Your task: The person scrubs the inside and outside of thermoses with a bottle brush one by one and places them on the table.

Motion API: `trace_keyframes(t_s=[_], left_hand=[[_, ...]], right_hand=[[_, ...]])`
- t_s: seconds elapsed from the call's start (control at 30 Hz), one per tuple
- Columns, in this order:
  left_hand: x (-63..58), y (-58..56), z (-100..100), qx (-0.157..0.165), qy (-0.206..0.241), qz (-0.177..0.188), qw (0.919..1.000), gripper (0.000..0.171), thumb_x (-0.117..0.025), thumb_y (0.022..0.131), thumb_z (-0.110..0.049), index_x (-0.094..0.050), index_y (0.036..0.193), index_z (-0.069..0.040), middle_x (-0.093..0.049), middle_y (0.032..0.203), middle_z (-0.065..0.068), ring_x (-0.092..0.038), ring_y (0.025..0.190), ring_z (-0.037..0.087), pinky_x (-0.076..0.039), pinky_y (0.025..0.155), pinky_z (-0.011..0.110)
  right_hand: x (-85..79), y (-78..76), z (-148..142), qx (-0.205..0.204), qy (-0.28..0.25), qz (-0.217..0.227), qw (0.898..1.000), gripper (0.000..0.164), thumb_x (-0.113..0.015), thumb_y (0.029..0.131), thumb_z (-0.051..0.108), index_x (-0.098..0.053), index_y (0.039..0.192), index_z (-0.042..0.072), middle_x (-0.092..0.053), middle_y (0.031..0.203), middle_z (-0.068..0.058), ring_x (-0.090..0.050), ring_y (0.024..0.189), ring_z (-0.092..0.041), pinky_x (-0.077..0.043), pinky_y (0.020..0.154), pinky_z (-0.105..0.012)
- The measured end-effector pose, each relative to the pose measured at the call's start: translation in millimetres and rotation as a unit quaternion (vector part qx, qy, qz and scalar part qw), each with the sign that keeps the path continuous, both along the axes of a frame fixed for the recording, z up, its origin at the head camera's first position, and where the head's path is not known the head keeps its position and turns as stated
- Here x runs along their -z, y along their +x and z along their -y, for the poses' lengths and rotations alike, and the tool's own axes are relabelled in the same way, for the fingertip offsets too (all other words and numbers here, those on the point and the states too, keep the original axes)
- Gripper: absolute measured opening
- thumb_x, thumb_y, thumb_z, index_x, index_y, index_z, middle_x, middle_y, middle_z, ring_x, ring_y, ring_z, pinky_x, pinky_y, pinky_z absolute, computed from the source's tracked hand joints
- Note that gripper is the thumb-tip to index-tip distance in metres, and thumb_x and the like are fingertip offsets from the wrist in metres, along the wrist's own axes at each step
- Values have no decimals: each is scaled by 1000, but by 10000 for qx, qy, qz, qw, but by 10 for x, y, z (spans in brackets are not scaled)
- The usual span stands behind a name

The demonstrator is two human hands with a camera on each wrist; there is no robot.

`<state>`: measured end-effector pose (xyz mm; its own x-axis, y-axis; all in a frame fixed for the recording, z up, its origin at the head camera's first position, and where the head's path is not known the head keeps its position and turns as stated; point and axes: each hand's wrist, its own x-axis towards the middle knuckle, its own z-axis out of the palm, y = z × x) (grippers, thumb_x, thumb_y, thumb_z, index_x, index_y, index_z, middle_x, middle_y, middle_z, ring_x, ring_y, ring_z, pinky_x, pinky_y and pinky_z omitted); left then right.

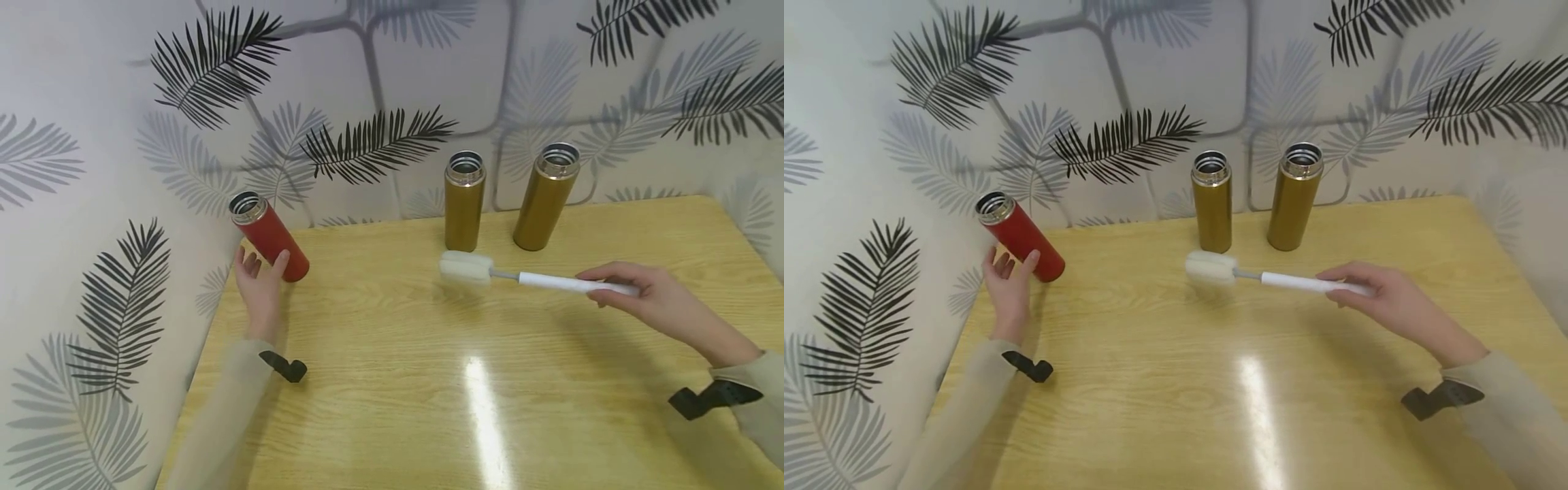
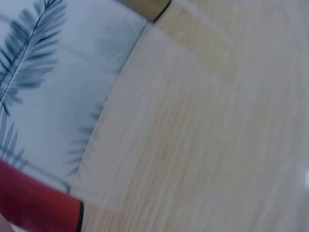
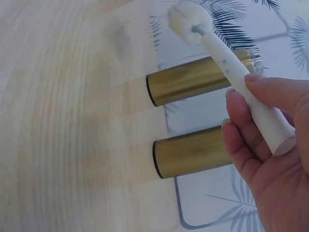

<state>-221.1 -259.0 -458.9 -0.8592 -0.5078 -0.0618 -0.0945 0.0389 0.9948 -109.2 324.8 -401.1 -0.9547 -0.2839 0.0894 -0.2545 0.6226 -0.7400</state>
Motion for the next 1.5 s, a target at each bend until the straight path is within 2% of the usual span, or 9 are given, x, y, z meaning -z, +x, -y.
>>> trace_keyframes(t_s=[0.1,0.2,0.37,0.5,0.63,0.93,1.1,1.27,1.5], left_hand=[[12,160,-158,-413,-242,-363,9982,89,-85,87,-39,-33,157,-18,-42,153,9,-40,140,20,-34,117,37],[25,315,-329,-475,-592,-1067,9914,75,-84,90,-36,-41,146,-10,-47,140,14,-43,129,26,-35,109,44],[-14,449,-580,117,-839,-1768,9806,56,-81,94,-26,-49,136,-7,-53,129,13,-49,118,26,-39,98,40],[-72,455,-746,804,-670,-1685,9801,50,-78,96,-22,-53,135,-4,-58,123,7,-53,114,29,-43,95,34],[-116,395,-916,1502,-554,-1364,9776,46,-75,98,-23,-56,135,-4,-62,125,5,-55,119,34,-47,97,40],[-173,186,-1336,2620,-643,-1451,9519,43,-74,100,-22,-59,138,-8,-60,133,22,-57,120,37,-47,102,51],[-199,60,-1597,2810,-689,-1582,9440,47,-76,98,-19,-59,140,-8,-62,134,18,-55,125,43,-46,105,52],[-217,-87,-1892,2914,-846,-1549,9402,54,-78,96,-21,-55,145,-13,-60,137,6,-52,131,34,-42,111,52],[-154,-268,-2256,3071,-801,-1349,9387,67,-81,93,-24,-48,150,-11,-56,145,8,-50,134,23,-41,113,53]], right_hand=[[-49,1,-33,199,-42,177,9996,25,-73,98,8,-73,122,11,-76,90,8,-65,80,-4,-48,66,-20],[-118,2,-75,348,-64,244,9991,22,-74,98,10,-73,120,12,-77,92,7,-66,85,-1,-47,69,-18],[-231,30,-161,928,-41,523,9943,23,-75,99,20,-75,121,14,-79,94,8,-64,86,-3,-44,69,-19],[-269,60,-210,1202,-232,696,9900,24,-73,100,22,-73,122,12,-80,95,5,-62,85,-8,-45,70,-19],[-276,74,-234,1232,-637,666,9881,23,-72,100,15,-69,121,5,-80,98,7,-65,88,-7,-47,73,-14],[-254,68,-324,1326,-1306,258,9822,19,-67,100,1,-62,118,-1,-77,99,14,-72,86,-4,-53,79,-11],[-267,66,-373,1533,-1248,187,9801,22,-69,100,5,-64,121,2,-77,95,12,-70,83,-3,-50,77,-10],[-303,60,-394,1630,-1326,-41,9777,24,-68,101,5,-64,124,2,-76,102,16,-69,88,-1,-48,78,-9],[-351,26,-393,1588,-1647,-312,9730,24,-65,101,2,-63,125,-1,-77,110,13,-70,95,-1,-50,83,-8]])
